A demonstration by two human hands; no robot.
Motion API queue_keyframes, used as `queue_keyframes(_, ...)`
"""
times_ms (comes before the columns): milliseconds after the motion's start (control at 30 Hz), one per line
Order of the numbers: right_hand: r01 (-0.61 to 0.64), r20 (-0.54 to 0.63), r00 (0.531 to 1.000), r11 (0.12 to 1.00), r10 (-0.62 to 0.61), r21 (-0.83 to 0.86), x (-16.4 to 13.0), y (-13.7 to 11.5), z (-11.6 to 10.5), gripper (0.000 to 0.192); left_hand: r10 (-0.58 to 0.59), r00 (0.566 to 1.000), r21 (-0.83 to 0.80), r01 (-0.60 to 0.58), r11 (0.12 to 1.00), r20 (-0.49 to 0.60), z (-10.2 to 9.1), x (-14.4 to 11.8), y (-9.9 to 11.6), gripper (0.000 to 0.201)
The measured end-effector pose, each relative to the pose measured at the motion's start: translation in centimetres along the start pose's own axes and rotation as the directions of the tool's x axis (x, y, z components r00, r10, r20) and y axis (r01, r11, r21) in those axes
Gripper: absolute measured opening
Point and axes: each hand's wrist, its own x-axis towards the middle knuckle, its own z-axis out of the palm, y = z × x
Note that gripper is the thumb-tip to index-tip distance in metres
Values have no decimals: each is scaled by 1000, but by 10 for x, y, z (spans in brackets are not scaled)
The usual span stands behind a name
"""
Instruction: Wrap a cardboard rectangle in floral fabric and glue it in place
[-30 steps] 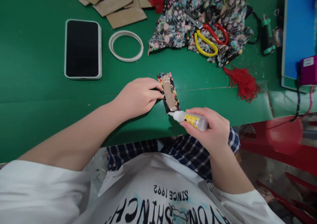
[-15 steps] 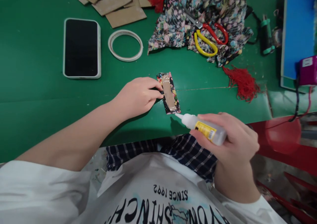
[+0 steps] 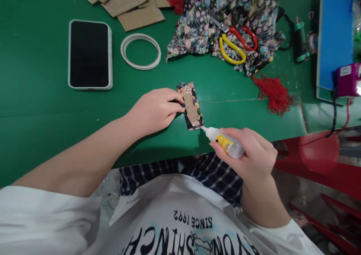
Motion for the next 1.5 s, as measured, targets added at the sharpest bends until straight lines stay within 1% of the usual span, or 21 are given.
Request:
queue_keyframes(133,8,5,1000,999,-8,-38,-1,1,2,22,-5,1000,11,5,1000,17,0,0,0,34)
queue_keyframes(400,23,25,999,999,-22,-33,-1,1,5,21,-30,999,-1,30,1000,28,0,0,0,34)
queue_keyframes(867,91,51,995,995,-89,-45,3,0,1,17,-35,999,-8,35,999,10,1,0,1,34)
queue_keyframes(933,74,56,996,997,-72,-36,6,1,0,16,-31,999,-7,31,999,16,1,0,1,33)
queue_keyframes(1067,-1,81,997,999,4,-33,21,4,0,17,-19,999,2,19,1000,27,1,0,1,34)
queue_keyframes(1200,-84,139,986,995,91,-51,37,3,4,29,-2,1000,9,2,1000,6,2,0,1,33)
queue_keyframes(1300,-122,152,981,992,124,-27,43,0,10,38,-3,1000,2,3,1000,-1,2,0,1,32)
queue_keyframes(1400,-166,115,981,983,156,82,41,-2,18,37,4,1000,-3,-4,1000,1,1,0,1,31)
queue_keyframes(1500,-209,6,978,963,211,171,37,0,22,28,15,1000,4,-15,1000,5,1,0,1,30)
